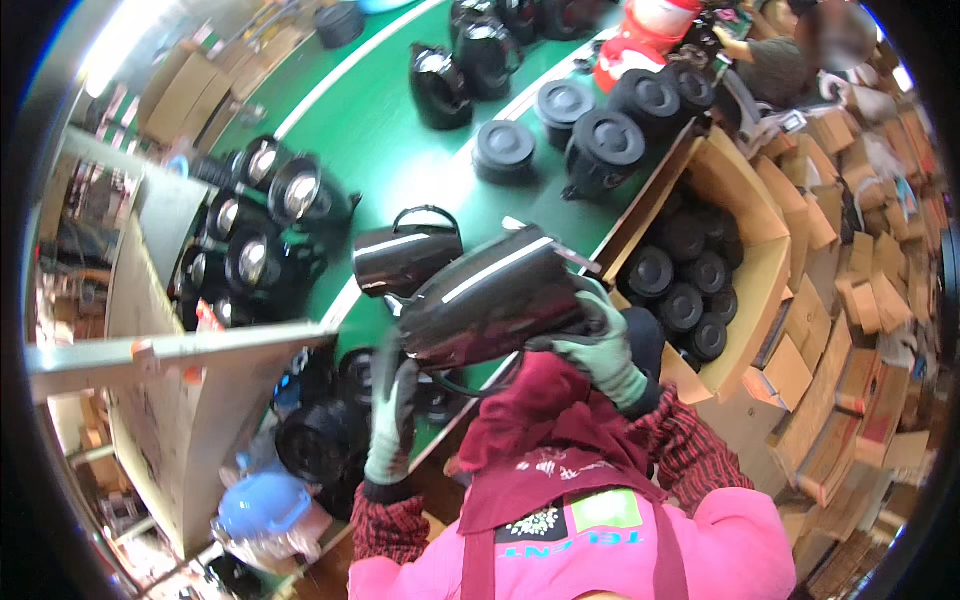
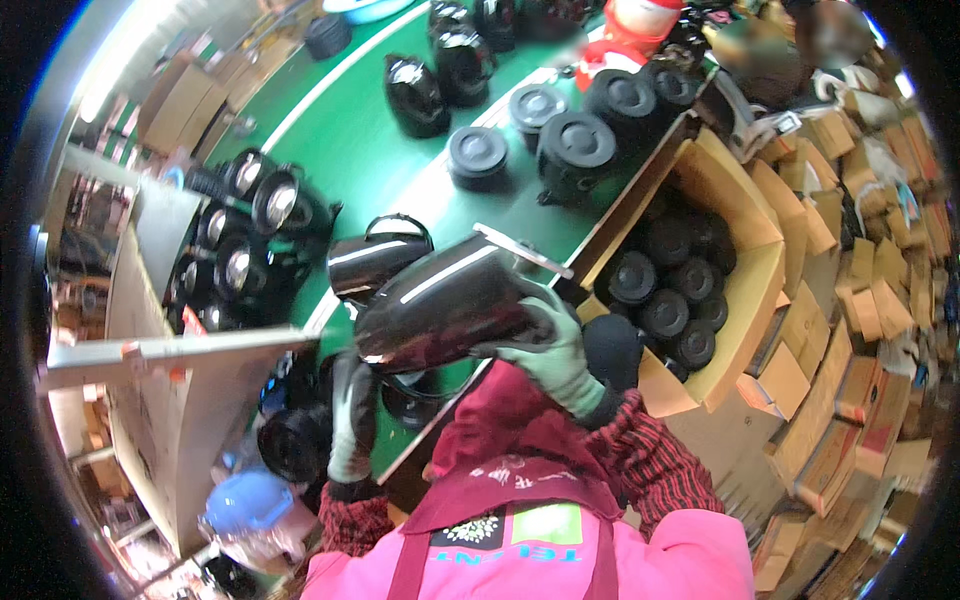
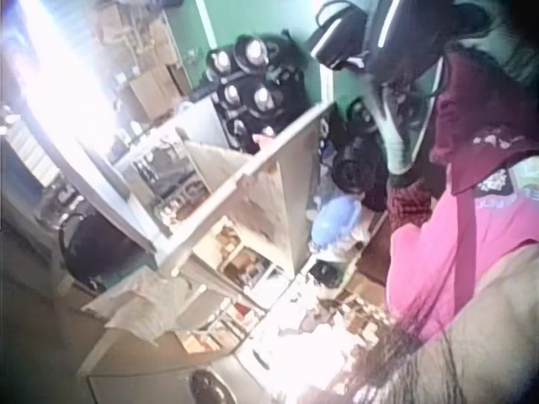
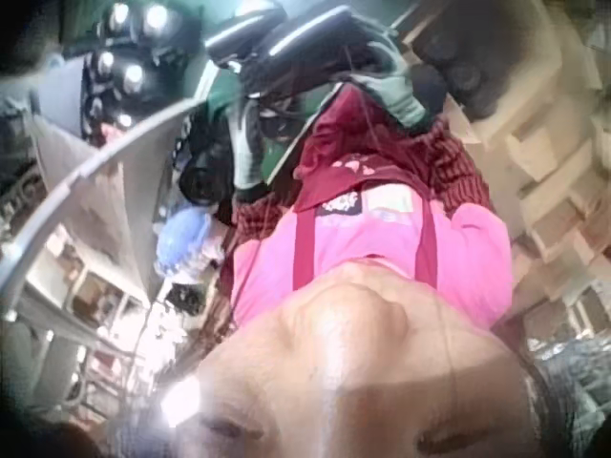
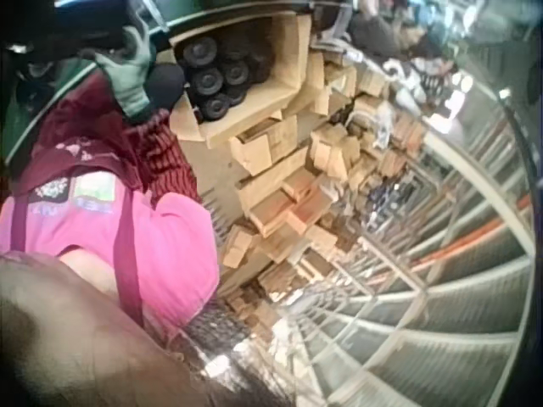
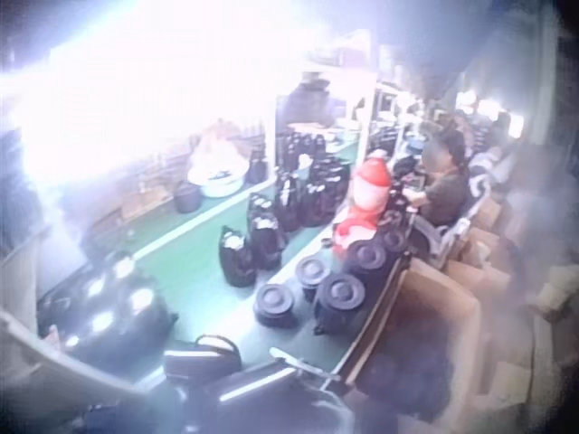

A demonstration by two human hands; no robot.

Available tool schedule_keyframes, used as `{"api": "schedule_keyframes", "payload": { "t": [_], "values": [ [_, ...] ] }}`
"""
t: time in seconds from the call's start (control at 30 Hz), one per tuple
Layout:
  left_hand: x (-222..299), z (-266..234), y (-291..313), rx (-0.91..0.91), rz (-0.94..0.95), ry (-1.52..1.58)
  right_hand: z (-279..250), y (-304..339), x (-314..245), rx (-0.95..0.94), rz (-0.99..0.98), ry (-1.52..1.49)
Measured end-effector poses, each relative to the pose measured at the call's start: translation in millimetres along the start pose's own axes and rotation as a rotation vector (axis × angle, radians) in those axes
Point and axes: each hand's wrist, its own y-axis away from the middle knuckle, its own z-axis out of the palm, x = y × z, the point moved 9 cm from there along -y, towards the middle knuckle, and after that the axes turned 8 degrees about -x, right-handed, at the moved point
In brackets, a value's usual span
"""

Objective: The person repeatedly picks up a black kettle, places a lid on top, and uses a metal rod to press or secure the lid. They then place the assembled kettle on the green work surface and repeat the process with additional kettles.

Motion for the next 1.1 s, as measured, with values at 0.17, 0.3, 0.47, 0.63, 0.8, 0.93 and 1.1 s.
{"api": "schedule_keyframes", "payload": {
  "t": [0.17, 0.3, 0.47, 0.63, 0.8, 0.93, 1.1],
  "values": [
    [-59, 64, 52, -0.498, -0.282, 0.305, -42, 85, 41, -0.093, 0.21, -0.058],
    [-106, 44, 67, -0.475, -0.525, 0.122, -30, 89, 3, -0.241, 0.01, -0.065],
    [-184, 35, 75, -0.54, -0.757, 1.083, 22, 59, -36, -0.55, -0.107, 0.348],
    [-196, 16, 74, -0.39, -0.667, 1.069, 46, -46, 66, -0.53, 0.255, -0.016],
    [-191, 0, 63, -0.294, -0.553, 0.966, 79, -184, 206, -0.146, 0.46, 0.181],
    [-196, -31, 67, -0.175, -0.469, 0.947, 121, -200, 274, -0.073, 0.644, 0.119],
    [-198, -55, 62, -0.107, -0.444, 0.93, 112, -250, 148, -0.109, 0.078, 0.417]
  ]
}}
